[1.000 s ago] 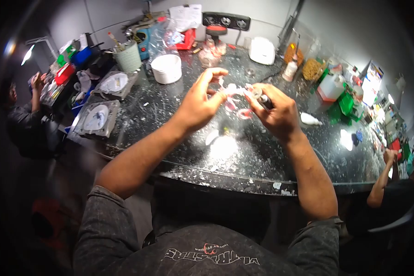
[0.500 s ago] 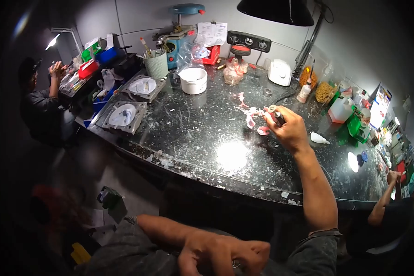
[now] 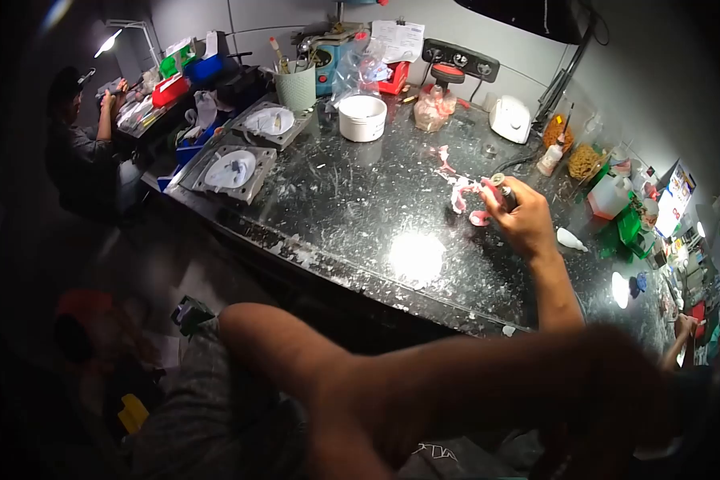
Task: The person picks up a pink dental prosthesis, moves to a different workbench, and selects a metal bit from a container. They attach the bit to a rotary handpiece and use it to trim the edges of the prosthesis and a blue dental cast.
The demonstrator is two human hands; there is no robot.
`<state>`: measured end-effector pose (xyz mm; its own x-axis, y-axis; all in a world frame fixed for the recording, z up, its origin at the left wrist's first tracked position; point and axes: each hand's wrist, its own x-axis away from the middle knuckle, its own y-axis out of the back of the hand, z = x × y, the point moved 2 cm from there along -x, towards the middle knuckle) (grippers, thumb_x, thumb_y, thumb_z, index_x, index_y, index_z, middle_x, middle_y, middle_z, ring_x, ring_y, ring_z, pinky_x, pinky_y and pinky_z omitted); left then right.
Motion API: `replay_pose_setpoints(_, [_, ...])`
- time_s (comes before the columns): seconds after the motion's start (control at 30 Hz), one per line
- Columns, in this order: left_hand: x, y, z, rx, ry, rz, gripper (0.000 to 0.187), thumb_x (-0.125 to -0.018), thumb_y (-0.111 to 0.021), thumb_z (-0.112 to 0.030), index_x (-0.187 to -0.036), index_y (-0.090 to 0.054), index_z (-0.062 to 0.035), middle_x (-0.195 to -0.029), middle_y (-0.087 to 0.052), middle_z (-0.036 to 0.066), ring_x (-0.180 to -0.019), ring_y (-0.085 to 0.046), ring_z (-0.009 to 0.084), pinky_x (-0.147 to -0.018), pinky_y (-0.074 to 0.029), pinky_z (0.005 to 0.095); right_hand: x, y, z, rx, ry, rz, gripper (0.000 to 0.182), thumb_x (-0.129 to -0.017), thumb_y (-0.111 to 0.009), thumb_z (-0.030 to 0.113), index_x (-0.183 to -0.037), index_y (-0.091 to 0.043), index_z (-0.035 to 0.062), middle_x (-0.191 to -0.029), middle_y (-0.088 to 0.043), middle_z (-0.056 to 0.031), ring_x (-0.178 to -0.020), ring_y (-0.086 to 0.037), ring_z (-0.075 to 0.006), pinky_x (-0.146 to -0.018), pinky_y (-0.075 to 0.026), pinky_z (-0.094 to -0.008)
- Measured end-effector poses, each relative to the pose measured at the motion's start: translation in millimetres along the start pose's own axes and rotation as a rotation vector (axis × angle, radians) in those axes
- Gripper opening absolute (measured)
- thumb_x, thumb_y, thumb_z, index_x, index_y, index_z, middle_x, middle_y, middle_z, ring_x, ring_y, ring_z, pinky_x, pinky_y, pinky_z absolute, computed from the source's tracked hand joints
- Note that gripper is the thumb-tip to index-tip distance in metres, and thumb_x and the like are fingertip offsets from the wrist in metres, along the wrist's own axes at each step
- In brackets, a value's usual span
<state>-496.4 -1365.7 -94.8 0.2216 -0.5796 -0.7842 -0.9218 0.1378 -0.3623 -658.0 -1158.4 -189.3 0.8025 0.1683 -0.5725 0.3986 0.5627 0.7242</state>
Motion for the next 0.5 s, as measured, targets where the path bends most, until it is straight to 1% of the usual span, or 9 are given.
replay_pose_setpoints(0.03, [5.1,0.2,-4.0,-0.003,0.02,0.005,0.068,-0.091,-0.053,-0.06,-0.115,-0.048,0.0037,-0.1,-0.055,0.012,-0.073,-0.051,0.0168,-0.06,-0.039,0.0293,1.2,1.7,-0.6,0.033,-0.034,0.031,0.028,-0.085,-0.07,0.028,-0.099,-0.067,0.0038,-0.096,-0.07,-0.0153,-0.086,-0.069,-0.0325,-0.076,-0.054,-0.0376])
replay_pose_setpoints(0.13, [18.7,8.2,-18.5,-0.051,0.102,-0.033,0.079,-0.089,-0.056,-0.062,-0.125,-0.044,0.0077,-0.106,-0.056,0.013,-0.082,-0.054,0.0169,-0.066,-0.042,0.03,1.1,0.3,-4.6,0.043,0.037,0.014,0.029,-0.085,-0.07,0.028,-0.098,-0.066,0.0027,-0.095,-0.069,-0.0164,-0.087,-0.067,-0.0346,-0.076,-0.054,-0.0376])
replay_pose_setpoints(0.23, [28.6,21.0,-28.2,-0.095,0.142,-0.156,0.092,-0.087,-0.059,-0.064,-0.136,-0.04,0.0116,-0.112,-0.057,0.014,-0.092,-0.058,0.017,-0.073,-0.046,0.0307,0.9,0.3,-4.8,-0.005,0.029,0.009,0.026,-0.085,-0.071,0.025,-0.098,-0.068,0.0026,-0.095,-0.07,-0.0156,-0.087,-0.068,-0.0331,-0.076,-0.054,-0.0373])
replay_pose_setpoints(0.3, [35.6,27.9,-29.3,-0.071,0.134,-0.248,0.087,-0.089,-0.058,-0.059,-0.138,-0.038,0.0106,-0.113,-0.057,0.013,-0.093,-0.058,0.0169,-0.077,-0.044,0.0288,0.7,0.4,-4.3,0.012,0.06,-0.019,0.025,-0.085,-0.072,0.024,-0.097,-0.068,0.0028,-0.094,-0.07,-0.0146,-0.087,-0.069,-0.032,-0.076,-0.055,-0.0368])
replay_pose_setpoints(0.33, [37.8,34.2,-33.0,-0.077,0.13,-0.243,0.087,-0.089,-0.058,-0.059,-0.138,-0.038,0.0106,-0.113,-0.057,0.013,-0.093,-0.058,0.0169,-0.077,-0.044,0.0288,0.8,2.0,-2.3,0.0,0.059,-0.01,0.024,-0.085,-0.071,0.023,-0.098,-0.068,0.0032,-0.095,-0.07,-0.0145,-0.086,-0.069,-0.0321,-0.076,-0.055,-0.0368])
replay_pose_setpoints(0.4, [38.7,44.3,-41.8,-0.065,0.209,-0.221,0.085,-0.09,-0.059,-0.056,-0.14,-0.037,0.0094,-0.118,-0.057,0.014,-0.101,-0.057,0.0166,-0.081,-0.044,0.029,0.4,1.9,-2.7,-0.012,0.073,0.006,0.022,-0.085,-0.071,0.021,-0.098,-0.067,0.004,-0.095,-0.07,-0.0137,-0.085,-0.069,-0.0314,-0.075,-0.055,-0.0365])
replay_pose_setpoints(0.43, [36.7,45.5,-48.2,-0.068,0.201,-0.224,0.085,-0.09,-0.059,-0.056,-0.14,-0.037,0.0094,-0.118,-0.057,0.014,-0.101,-0.057,0.0166,-0.081,-0.044,0.029,-0.4,2.5,-0.2,-0.013,0.081,0.011,0.022,-0.085,-0.071,0.021,-0.098,-0.067,0.004,-0.095,-0.07,-0.0137,-0.085,-0.069,-0.0314,-0.075,-0.055,-0.0365])
replay_pose_setpoints(0.5, [25.8,41.9,-61.4,-0.099,0.388,-0.186,0.101,-0.084,-0.058,-0.069,-0.129,-0.043,0.0202,-0.132,-0.046,0.034,-0.12,-0.051,0.0349,-0.099,-0.042,0.045,-0.9,4.4,5.2,-0.04,0.057,0.005,0.021,-0.084,-0.072,0.02,-0.098,-0.067,0.0046,-0.094,-0.07,-0.0127,-0.084,-0.069,-0.0303,-0.074,-0.055,-0.0359])
